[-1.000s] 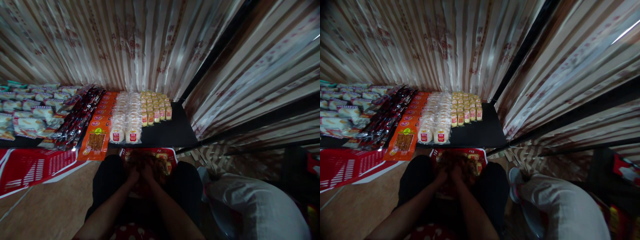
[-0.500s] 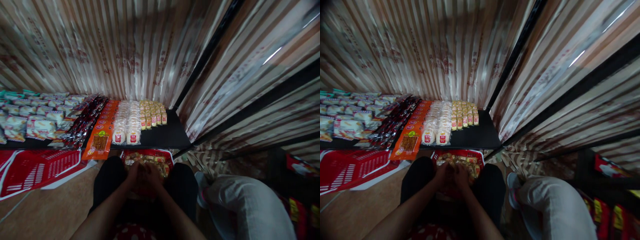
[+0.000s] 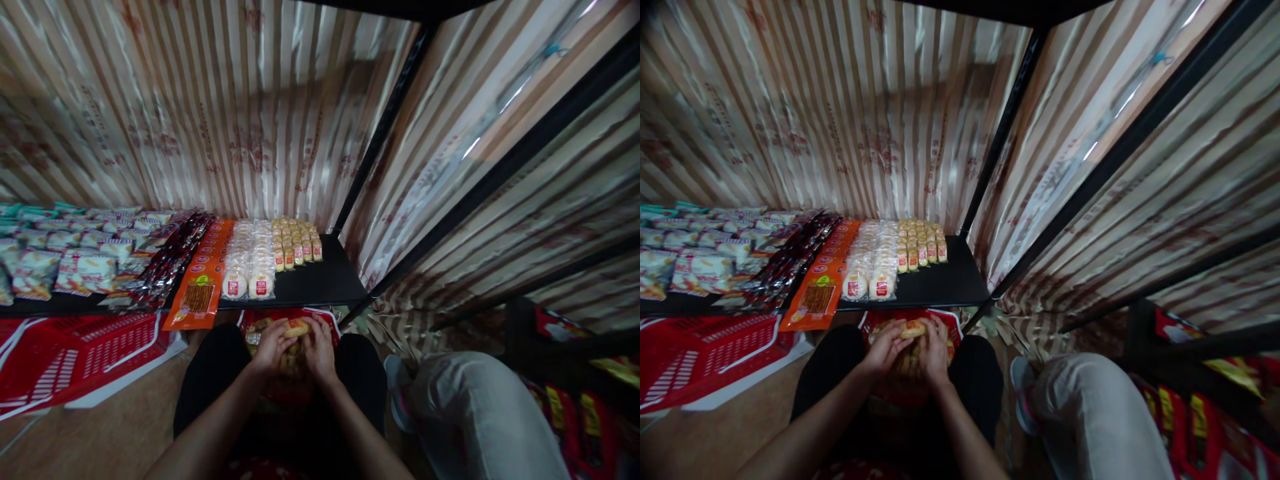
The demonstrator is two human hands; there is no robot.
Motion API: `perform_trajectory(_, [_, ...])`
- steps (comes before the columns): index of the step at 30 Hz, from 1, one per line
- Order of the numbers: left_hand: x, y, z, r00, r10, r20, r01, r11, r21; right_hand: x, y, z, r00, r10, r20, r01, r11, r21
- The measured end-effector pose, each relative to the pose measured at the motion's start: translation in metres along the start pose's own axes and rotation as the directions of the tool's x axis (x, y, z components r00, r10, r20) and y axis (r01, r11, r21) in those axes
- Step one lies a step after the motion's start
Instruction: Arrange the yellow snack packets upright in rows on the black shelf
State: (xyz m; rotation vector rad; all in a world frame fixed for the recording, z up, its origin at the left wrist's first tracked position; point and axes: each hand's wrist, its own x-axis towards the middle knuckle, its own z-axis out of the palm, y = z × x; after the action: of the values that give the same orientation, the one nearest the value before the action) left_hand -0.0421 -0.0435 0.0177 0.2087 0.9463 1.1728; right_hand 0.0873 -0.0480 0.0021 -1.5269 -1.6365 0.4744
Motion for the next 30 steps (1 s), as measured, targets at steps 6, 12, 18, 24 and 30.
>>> perform_trajectory(6, [-0.005,0.006,0.012,0.997,0.065,0.036,-0.065,0.998,-0.002,0.01,-0.004,0.005,0.962,0.272,0.007,-0.252,0.882,0.397])
perform_trajectory(12, [0.002,0.004,0.018,0.994,0.113,-0.003,-0.112,0.992,0.056,0.017,-0.006,0.009,0.89,0.42,0.176,-0.433,0.658,0.616])
perform_trajectory(18, [0.022,-0.005,0.02,0.95,0.311,0.006,-0.293,0.89,0.35,0.031,-0.008,0.017,0.897,0.427,0.116,-0.383,0.617,0.687])
perform_trajectory(24, [0.045,-0.01,0.029,0.882,0.471,0.021,-0.428,0.781,0.454,0.046,-0.005,0.023,0.904,0.42,0.087,-0.368,0.655,0.66])
perform_trajectory(30, [0.058,-0.006,0.046,0.883,0.467,0.039,-0.425,0.763,0.487,0.072,0.002,0.02,0.942,0.334,0.04,-0.312,0.825,0.471])
